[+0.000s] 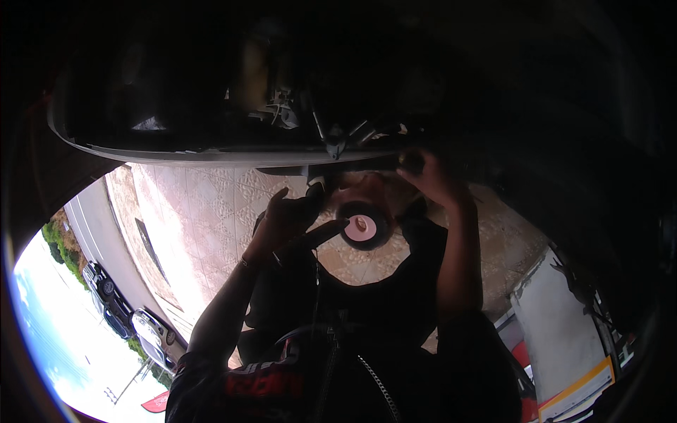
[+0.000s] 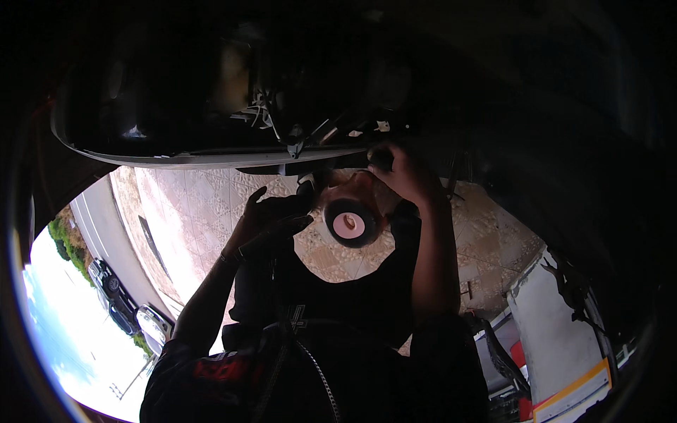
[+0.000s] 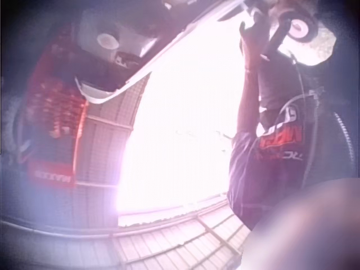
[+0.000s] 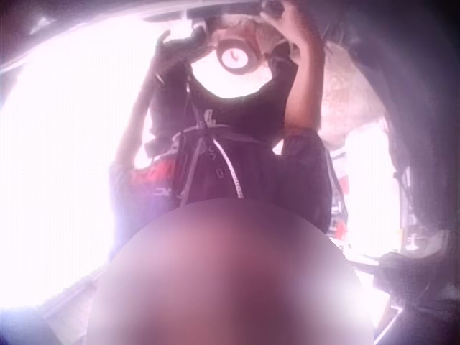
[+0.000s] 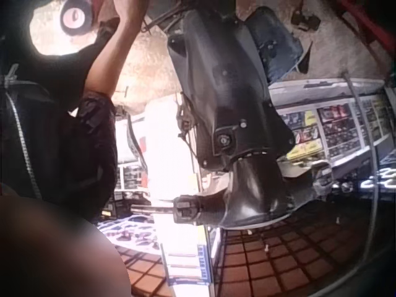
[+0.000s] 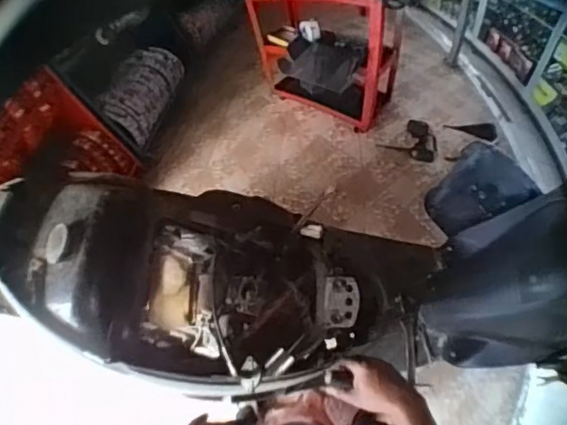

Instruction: The person walks through a motorcycle parts shop, picks up a cable, plugs it into a phone, and then moves to a motorcycle. They use a screwdriver to remove a bolt from the motorcycle's handlebar area.

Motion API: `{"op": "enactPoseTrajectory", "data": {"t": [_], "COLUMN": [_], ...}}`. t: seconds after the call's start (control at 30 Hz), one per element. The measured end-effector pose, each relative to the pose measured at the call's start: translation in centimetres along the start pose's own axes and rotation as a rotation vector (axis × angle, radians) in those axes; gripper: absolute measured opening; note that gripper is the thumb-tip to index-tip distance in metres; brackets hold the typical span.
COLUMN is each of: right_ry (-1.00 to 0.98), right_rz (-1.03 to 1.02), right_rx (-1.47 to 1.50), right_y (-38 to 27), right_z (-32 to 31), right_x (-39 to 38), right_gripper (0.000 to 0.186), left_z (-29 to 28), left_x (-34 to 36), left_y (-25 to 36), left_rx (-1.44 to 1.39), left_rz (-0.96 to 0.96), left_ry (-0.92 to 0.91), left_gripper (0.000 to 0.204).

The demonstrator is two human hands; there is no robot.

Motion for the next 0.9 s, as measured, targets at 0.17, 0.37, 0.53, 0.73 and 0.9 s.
{"op": "enactPoseTrajectory", "data": {"t": [0.17,0.37,0.53,0.73,0.9], "right_ry": [0.204,0.365,0.411,0.484,0.612], "right_rz": [-0.089,-0.194,-0.296,-0.381,-0.456], "right_rx": [-0.004,0.045,0.049,0.104,0.145], "right_y": [0.6,2.1,2.0,0.9,-0.1], "right_z": [-5.3,-8.4,-8.8,-9.2,-9.6], "right_x": [-0.2,-0.3,0.1,0.5,0.4], "right_gripper": [0.036,0.038,0.038,0.038,0.034], "left_z": [5.0,12.0,21.0,27.0,31.1], "left_x": [3.1,6.2,8.0,9.5,10.9], "left_y": [0.0,-3.8,-7.7,-7.4,-6.3], "left_rx": [0.454,-0.644,-0.524,-0.42,-0.358], "left_rz": [0.225,-0.163,-0.22,-0.223,-0.209], "left_ry": [-0.114,-0.175,-0.399,-0.68,-0.745], "left_gripper": [0.048,0.06,0.055,0.053,0.054]}}
Point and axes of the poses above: each hand's wrist, its own x-axis towards the middle knuckle, its own z-axis out of the palm, y = z × x, the point moved 9 cm from there along x, towards the middle knuckle, and after that the axes turned 2 degrees about z, right-handed, at the moved point
